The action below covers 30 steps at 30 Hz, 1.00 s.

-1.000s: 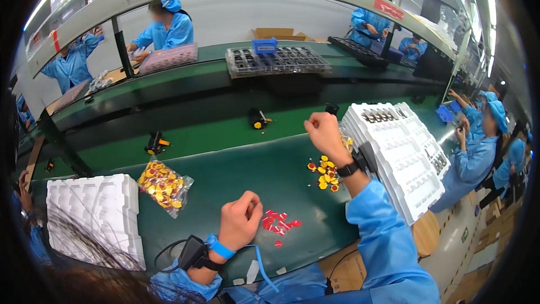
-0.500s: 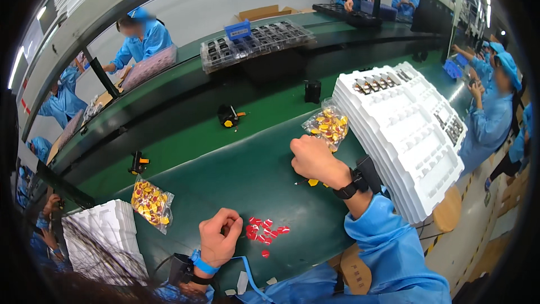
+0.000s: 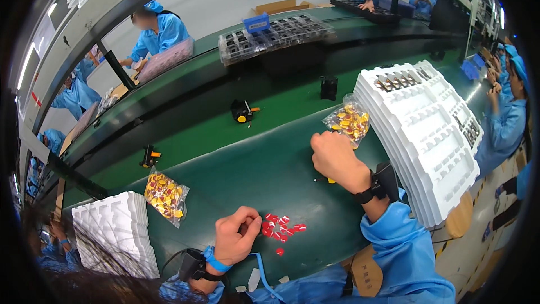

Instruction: Manually assembling small yellow and red plastic components into black plastic housings on a factory conveyor belt.

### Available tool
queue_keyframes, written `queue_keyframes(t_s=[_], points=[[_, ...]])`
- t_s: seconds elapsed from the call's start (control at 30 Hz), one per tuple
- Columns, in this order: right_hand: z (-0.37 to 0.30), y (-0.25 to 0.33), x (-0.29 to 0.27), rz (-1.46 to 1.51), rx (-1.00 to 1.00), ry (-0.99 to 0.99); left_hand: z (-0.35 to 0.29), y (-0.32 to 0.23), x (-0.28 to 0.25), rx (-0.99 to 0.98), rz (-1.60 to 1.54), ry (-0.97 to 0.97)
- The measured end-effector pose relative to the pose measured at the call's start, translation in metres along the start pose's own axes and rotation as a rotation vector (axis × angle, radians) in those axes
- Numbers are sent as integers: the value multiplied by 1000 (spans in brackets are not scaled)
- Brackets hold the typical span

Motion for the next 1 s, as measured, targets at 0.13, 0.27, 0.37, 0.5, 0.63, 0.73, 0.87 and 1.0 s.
queue_keyframes(t_s=[0.13,0.27,0.37,0.5,0.63,0.73,0.87,1.0], points=[[5,4,-3,232,-5,-211,-1,-1,0,10,-17,-16],[-6,31,-17,801,-134,-163,-1,-2,-1,30,-70,-30],[-14,60,-18,1101,-344,85,0,2,-6,-77,-136,-63],[-28,82,-23,1149,-550,366,4,-2,-10,-120,-207,21],[-34,87,-7,1317,-437,379,5,3,-9,-18,-211,176],[-31,85,3,1472,-360,381,6,2,-9,-147,-399,163],[-33,94,5,1656,-249,604,5,1,-6,-167,-564,69],[-34,93,3,1673,-223,653,3,4,-6,-136,-724,96]])
Point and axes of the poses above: each hand's wrist, its own z-axis towards the middle knuckle, its own x-axis out of the palm, y = z × x, the point moved 1 cm from there along z, towards the middle knuckle, and after that the axes turned 11 degrees about y, right-handed, at the moved point
